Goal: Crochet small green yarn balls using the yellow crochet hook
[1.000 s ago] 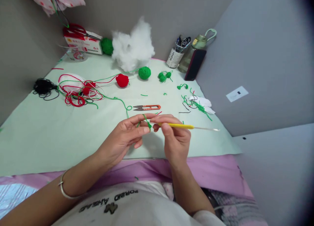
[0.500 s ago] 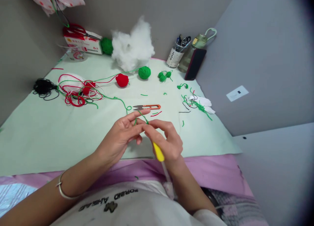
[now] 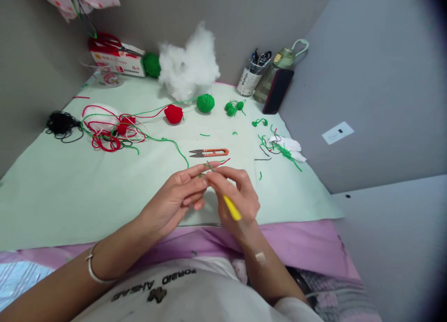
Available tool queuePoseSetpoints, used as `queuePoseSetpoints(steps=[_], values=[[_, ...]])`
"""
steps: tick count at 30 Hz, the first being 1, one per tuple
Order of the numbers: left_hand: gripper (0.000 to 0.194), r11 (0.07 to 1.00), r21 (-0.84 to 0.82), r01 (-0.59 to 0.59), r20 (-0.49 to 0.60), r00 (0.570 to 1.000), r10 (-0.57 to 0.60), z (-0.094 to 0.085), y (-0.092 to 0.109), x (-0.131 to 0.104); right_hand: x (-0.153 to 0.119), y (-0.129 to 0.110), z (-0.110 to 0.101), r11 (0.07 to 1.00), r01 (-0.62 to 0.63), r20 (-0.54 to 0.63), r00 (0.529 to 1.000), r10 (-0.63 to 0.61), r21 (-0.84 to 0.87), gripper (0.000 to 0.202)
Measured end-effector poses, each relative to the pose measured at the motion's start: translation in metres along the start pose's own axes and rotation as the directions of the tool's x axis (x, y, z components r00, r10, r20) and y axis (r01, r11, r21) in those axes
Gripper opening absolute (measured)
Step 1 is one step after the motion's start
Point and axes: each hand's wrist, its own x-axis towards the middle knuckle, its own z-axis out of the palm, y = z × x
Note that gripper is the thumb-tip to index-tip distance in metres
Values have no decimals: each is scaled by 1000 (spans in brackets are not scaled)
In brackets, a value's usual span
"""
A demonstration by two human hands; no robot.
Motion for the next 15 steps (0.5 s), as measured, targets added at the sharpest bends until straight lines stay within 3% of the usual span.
queuePoseSetpoints(steps=[3, 6, 10, 15], values=[[27, 998, -52, 31, 3, 1000, -31, -5, 5, 2, 2, 2, -4, 947, -220, -64, 968, 241, 235, 20], [25, 1000, -19, -9, 17, 1000, 9, -6, 8, 1, 8, 1, -7, 782, -378, -3, 900, 437, 496, 21], [31, 996, 82, -39, 74, 997, 33, -3, 5, -1, 12, 0, -6, 749, -417, 108, 898, 426, 515, 15], [27, 993, 104, -54, 28, 998, 51, -6, 5, -1, 11, 0, -10, 659, -497, 174, 852, 493, 564, 20]])
